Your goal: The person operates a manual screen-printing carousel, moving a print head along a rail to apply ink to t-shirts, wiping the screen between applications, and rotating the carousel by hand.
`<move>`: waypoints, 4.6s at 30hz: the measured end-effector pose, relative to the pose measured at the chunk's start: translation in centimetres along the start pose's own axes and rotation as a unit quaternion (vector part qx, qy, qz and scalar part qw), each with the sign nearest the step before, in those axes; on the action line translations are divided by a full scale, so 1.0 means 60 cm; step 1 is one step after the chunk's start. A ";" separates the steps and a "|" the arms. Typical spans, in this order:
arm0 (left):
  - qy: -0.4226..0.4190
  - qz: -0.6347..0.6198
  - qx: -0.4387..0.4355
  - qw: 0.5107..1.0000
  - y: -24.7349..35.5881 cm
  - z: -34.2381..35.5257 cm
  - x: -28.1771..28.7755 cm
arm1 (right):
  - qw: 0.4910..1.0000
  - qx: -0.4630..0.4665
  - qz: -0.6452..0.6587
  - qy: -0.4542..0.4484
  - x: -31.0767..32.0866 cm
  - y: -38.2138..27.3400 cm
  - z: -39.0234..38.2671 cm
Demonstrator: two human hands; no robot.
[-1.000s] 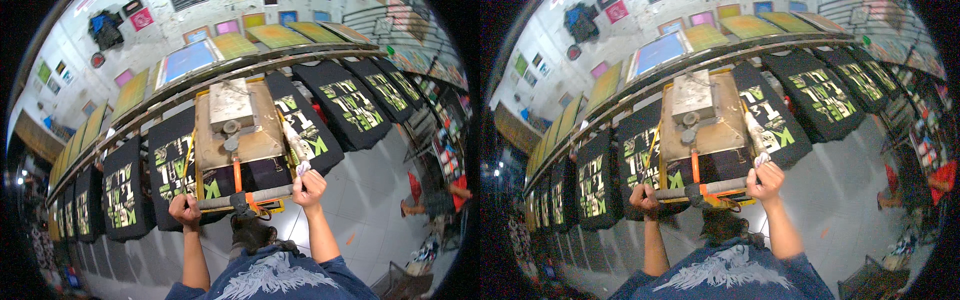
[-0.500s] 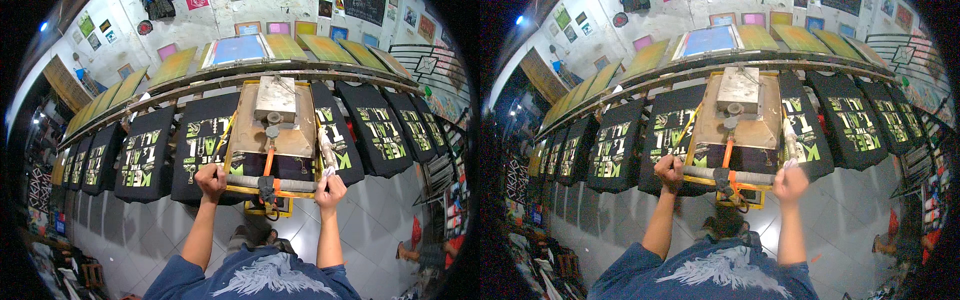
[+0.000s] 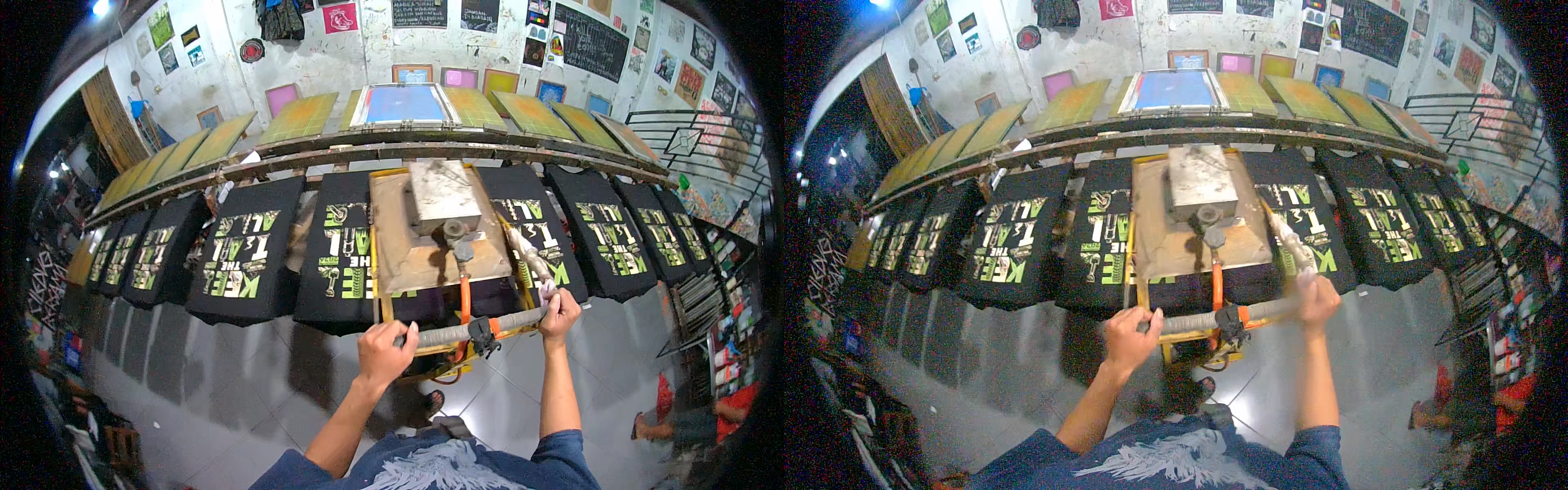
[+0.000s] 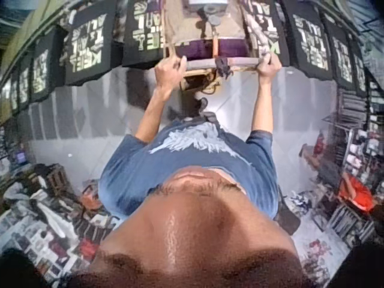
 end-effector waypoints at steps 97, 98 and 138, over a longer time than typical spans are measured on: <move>0.089 -0.092 -0.046 0.991 -0.308 0.156 0.225 | 0.903 0.116 -0.068 -0.408 -0.529 -0.397 0.171; 0.086 -0.094 -0.051 0.991 -0.309 0.155 0.225 | 0.906 0.113 -0.071 -0.402 -0.533 -0.393 0.170; 0.073 -0.104 -0.056 0.990 -0.308 0.158 0.224 | 0.891 0.098 -0.144 -0.420 -0.557 -0.395 0.200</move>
Point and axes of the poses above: each hand's wrist, its own z-axis towards the middle knuckle, its own x-axis out of the back of the hand, y = z × x, the point moved 7 cm from there along z, towards the middle knuckle, and after that the axes turned 11 degrees about x, right-handed, at the moved point
